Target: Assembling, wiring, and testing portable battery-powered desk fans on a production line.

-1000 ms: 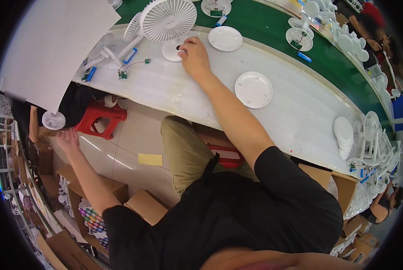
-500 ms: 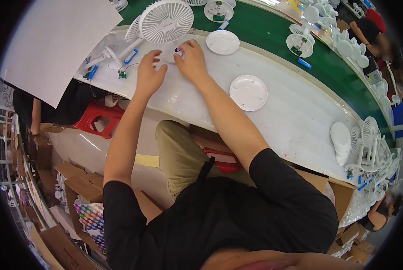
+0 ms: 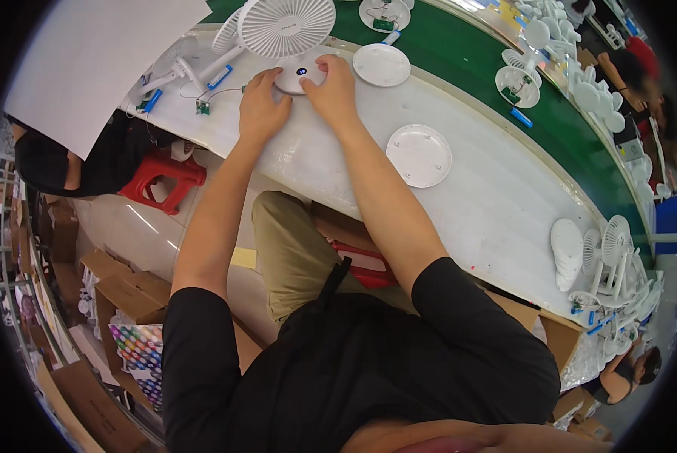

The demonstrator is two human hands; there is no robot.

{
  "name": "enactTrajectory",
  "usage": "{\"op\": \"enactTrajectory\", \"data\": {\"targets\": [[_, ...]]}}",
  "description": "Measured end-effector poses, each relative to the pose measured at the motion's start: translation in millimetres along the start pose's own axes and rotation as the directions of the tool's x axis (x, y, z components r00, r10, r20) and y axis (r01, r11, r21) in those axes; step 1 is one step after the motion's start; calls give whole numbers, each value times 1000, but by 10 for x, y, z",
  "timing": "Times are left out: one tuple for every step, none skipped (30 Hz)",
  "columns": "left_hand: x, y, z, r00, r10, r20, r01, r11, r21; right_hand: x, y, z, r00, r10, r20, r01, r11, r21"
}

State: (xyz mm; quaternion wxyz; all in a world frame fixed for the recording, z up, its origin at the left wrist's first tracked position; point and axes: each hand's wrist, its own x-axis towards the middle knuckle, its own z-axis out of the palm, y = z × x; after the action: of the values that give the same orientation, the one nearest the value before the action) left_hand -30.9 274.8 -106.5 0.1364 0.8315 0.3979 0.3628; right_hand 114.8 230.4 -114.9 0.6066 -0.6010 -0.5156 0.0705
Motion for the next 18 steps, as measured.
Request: {"op": "enactTrajectory", "data": {"targets": [[-1,0,1,1000,4,-2,-4,1000,5,-5,7,-2,1000,5,-5,-5,1000,4],[0,-1,4,1000,12,-4,-12,1000,9,-9,17,-2,1000,10,-13,-10,1000,9],[0,-2,6,1000,22,0,-22,1000,5,-11,27,-1,999,22,-37,-21,1000,11],[1,-3,7,1000,19,-6,-19,1000,13,-13,36,3,1000,14,-20,-14,1000,12],[0,-4,7,1000,17,-6,-16,1000,11,-15,43,7,1000,0,-13,0,1000,-1],[0,-5,7,1000,15,-5,-15,1000,10,-16,47,11,1000,-13,-7,13,1000,-12],[1,-5,7,1000,13,-5,-13,1000,8,-17,50,15,1000,-26,-1,26,999,-25],[1,-5,7,1000,15,-2,-15,1000,0,-17,48,16,1000,-5,14,5,999,-42],[2,-6,8,1000,12,-9,-12,1000,6,-17,45,16,999,-44,6,44,998,-37],[2,-7,9,1000,13,-11,-13,1000,6,-17,38,12,1000,-27,12,28,999,-29],[3,-8,10,1000,15,-12,-15,1000,6,-16,31,8,1000,-10,17,11,1000,-21],[4,-10,12,1000,18,-13,-18,1000,5,-14,22,2,1000,6,22,-6,1000,-13],[6,-12,14,1000,21,-15,-21,1000,5,-11,11,-5,999,35,21,-35,999,-13],[6,-15,16,1000,21,-15,-21,1000,4,-10,2,-11,999,22,27,-22,1000,-6],[6,-17,15,1000,15,-12,-15,1000,4,-8,-9,-15,999,44,25,-44,999,-10],[5,-19,15,1000,8,-7,-8,1000,6,-7,-16,-17,998,66,24,-66,998,-13],[3,-21,13,1000,2,-3,-2,1000,7,-7,-22,-17,996,89,23,-89,996,-16],[3,-22,12,1000,-1,5,1,1000,0,-7,-26,-15,994,111,21,-110,994,-19]]}}
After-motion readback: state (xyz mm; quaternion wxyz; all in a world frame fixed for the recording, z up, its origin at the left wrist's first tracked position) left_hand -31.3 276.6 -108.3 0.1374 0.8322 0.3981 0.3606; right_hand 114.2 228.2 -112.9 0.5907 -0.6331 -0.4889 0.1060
